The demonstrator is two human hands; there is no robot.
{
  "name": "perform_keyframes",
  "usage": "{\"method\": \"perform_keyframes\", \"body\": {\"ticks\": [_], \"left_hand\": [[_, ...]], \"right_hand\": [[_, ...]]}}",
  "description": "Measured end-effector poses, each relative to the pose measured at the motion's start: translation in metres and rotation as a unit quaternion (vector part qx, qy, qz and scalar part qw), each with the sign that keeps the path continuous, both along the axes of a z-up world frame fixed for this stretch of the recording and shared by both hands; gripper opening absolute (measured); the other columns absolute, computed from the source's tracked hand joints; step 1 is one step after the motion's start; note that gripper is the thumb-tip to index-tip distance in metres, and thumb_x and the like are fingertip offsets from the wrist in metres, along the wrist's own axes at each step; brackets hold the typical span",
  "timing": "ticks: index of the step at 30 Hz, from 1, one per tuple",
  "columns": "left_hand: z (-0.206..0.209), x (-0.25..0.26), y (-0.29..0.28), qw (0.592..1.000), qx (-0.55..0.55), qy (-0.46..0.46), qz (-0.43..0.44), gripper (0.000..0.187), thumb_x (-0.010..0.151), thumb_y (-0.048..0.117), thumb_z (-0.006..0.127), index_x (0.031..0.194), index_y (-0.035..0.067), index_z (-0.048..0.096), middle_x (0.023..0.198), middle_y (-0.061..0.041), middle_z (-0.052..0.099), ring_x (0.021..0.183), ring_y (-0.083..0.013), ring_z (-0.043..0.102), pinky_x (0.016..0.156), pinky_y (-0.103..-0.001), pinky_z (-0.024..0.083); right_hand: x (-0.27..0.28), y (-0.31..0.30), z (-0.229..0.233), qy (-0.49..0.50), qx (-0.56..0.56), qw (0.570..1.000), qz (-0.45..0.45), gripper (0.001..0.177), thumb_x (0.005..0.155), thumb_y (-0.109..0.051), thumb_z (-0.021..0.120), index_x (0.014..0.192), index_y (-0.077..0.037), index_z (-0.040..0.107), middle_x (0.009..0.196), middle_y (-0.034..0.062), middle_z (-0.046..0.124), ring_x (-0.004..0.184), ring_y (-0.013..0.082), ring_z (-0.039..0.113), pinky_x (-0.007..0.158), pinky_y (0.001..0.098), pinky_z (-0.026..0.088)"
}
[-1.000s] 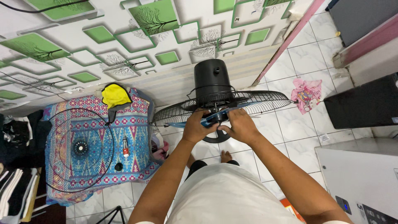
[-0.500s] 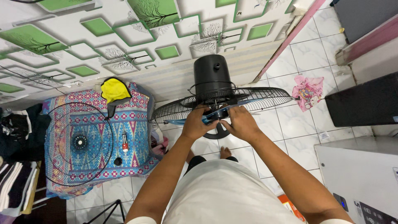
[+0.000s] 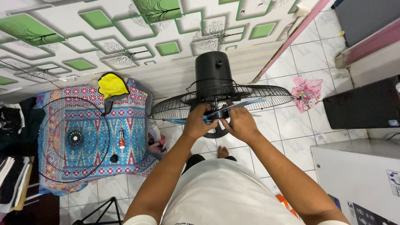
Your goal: The person disassembles a standing fan by removing the front grille and fan blades. They then use a screwdriver to loosen and remove the central nut holding the fan assembly together.
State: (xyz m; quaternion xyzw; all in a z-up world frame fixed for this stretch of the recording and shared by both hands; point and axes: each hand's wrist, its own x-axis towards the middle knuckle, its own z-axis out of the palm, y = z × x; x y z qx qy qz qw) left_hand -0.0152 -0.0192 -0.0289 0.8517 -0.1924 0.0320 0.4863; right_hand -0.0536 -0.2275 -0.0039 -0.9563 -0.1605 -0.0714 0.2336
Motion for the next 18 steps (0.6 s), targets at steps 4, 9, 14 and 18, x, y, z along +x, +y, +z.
{"method": "perform_keyframes", "body": {"ticks": [4,9,14,18], "left_hand": [[-0.003,-0.004,-0.003,1.0,0.01,-0.025,0.002,0.048,0.071,0.028,0.088,0.106,0.006,0.063,0.098,-0.012,0.069,0.09,-0.0322,0.069,0.077,-0.04,0.057],[-0.004,-0.006,-0.004,0.998,0.021,-0.056,0.004,0.048,0.072,0.029,0.087,0.105,0.006,0.062,0.1,-0.012,0.068,0.091,-0.0348,0.068,0.078,-0.043,0.056],[-0.003,-0.007,-0.007,0.998,0.012,-0.059,0.006,0.046,0.072,0.028,0.086,0.104,0.006,0.062,0.1,-0.012,0.067,0.092,-0.0353,0.068,0.079,-0.043,0.056],[0.005,-0.007,-0.007,0.998,-0.041,0.035,0.035,0.048,0.069,0.03,0.087,0.103,0.007,0.063,0.097,-0.009,0.069,0.085,-0.0298,0.072,0.076,-0.039,0.06]], "right_hand": [[-0.003,0.002,0.0,-0.044,0.016,0.999,0.003,0.035,0.084,-0.024,0.077,0.098,0.003,0.06,0.084,0.0173,0.064,0.084,0.0382,0.061,0.082,0.0482,0.049],[-0.004,0.003,-0.002,-0.018,0.007,1.0,-0.005,0.034,0.086,-0.026,0.077,0.097,0.001,0.059,0.082,0.0152,0.063,0.083,0.037,0.062,0.082,0.0482,0.049],[-0.005,0.006,0.006,-0.05,0.02,0.999,0.006,0.034,0.086,-0.024,0.076,0.101,0.002,0.06,0.084,0.0152,0.063,0.083,0.0364,0.062,0.081,0.0481,0.048],[-0.005,0.002,0.016,-0.056,0.026,0.998,0.025,0.036,0.085,-0.024,0.076,0.103,0.002,0.059,0.084,0.0152,0.063,0.084,0.0367,0.062,0.08,0.0478,0.048]]}}
